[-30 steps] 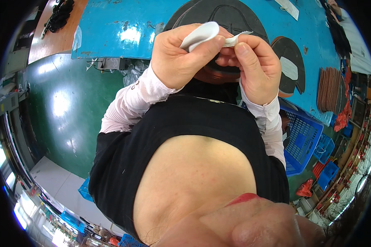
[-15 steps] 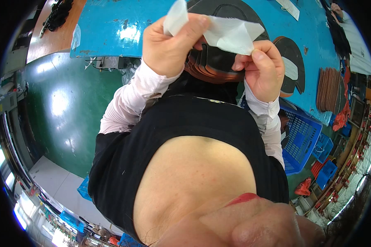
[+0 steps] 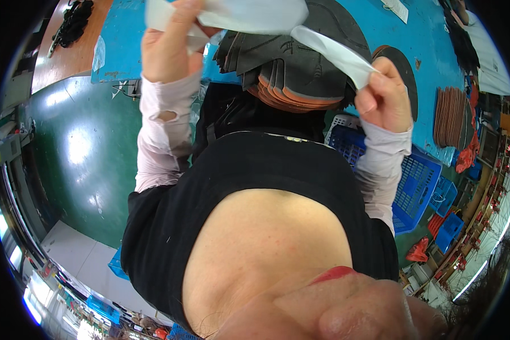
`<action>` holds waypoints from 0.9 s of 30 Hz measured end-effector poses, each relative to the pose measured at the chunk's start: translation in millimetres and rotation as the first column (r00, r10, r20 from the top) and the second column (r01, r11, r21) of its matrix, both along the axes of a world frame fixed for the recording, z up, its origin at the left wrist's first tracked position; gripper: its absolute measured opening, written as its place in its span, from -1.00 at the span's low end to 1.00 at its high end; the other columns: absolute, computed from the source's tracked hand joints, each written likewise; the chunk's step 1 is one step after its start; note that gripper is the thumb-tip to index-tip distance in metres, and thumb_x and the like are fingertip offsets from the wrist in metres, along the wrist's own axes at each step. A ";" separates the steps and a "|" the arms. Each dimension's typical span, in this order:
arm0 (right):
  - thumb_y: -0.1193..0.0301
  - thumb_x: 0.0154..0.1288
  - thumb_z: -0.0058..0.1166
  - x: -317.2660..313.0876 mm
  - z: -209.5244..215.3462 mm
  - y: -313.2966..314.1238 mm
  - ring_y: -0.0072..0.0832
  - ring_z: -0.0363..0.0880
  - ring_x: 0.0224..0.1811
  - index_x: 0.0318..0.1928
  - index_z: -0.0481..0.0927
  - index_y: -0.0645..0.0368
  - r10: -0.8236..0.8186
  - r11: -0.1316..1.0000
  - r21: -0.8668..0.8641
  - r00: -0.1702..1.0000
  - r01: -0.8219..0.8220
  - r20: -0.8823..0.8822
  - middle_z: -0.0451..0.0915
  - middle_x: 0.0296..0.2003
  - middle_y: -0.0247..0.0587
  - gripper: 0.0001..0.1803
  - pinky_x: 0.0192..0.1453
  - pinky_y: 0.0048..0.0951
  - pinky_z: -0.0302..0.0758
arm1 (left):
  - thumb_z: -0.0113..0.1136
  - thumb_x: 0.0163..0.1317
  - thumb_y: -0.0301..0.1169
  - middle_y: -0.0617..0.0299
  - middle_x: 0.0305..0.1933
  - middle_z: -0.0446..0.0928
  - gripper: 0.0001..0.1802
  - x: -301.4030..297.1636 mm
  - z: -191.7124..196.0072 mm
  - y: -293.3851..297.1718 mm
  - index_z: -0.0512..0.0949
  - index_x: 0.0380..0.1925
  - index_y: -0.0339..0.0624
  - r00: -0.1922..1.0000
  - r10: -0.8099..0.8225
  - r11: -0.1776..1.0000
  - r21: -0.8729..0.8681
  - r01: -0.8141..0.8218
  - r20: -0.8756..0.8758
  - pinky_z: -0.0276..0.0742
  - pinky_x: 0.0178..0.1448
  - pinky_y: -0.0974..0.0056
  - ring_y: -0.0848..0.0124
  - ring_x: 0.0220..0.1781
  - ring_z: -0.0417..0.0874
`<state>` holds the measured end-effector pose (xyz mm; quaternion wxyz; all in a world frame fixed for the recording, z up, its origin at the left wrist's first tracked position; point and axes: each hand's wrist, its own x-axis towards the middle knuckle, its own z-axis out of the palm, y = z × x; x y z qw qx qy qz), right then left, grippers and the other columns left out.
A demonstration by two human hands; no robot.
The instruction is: The person peels the backing off adhesive patches by hand, sticks them onto shoe components, and places the finished shoe components onto a stack.
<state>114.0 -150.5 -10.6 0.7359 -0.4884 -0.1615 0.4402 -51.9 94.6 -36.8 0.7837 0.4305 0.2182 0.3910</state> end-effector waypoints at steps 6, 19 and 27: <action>0.43 0.26 0.02 42.1 27.5 4.5 -0.58 0.47 -0.69 -0.36 0.42 0.17 0.153 0.973 -0.198 0.976 -0.121 0.154 0.53 -0.63 -0.23 -0.90 -0.61 -0.64 0.39 | 0.03 0.27 -0.52 0.02 -0.14 0.56 -0.81 -16.3 -3.1 29.5 0.50 -0.17 -0.42 1.000 0.028 0.977 0.214 -0.025 -0.008 0.53 0.00 0.23 0.27 -0.07 0.59; 0.40 0.29 0.01 27.1 46.2 35.7 -0.62 0.55 -0.53 -0.28 0.37 0.16 0.338 0.921 -0.355 0.783 -0.160 0.522 0.55 -0.46 -0.28 -0.87 -0.43 -0.64 0.52 | 0.14 -0.13 -0.68 0.25 -0.40 0.56 -0.57 18.4 28.7 -41.8 0.58 -0.16 -0.15 0.958 0.211 0.188 0.970 0.156 -0.195 0.52 -0.26 0.37 0.32 -0.35 0.61; 0.59 0.23 0.01 28.0 48.7 30.5 -0.65 0.54 -0.47 -0.22 0.42 0.23 0.348 0.922 -0.368 0.680 -0.123 0.645 0.56 -0.40 -0.25 -0.88 -0.40 -0.64 0.48 | 0.28 -0.08 -0.51 0.20 -0.58 0.46 -0.74 37.1 56.3 -27.0 0.59 -0.29 -0.21 0.986 0.139 -0.061 0.993 0.104 -0.095 0.37 -0.52 0.22 0.25 -0.56 0.52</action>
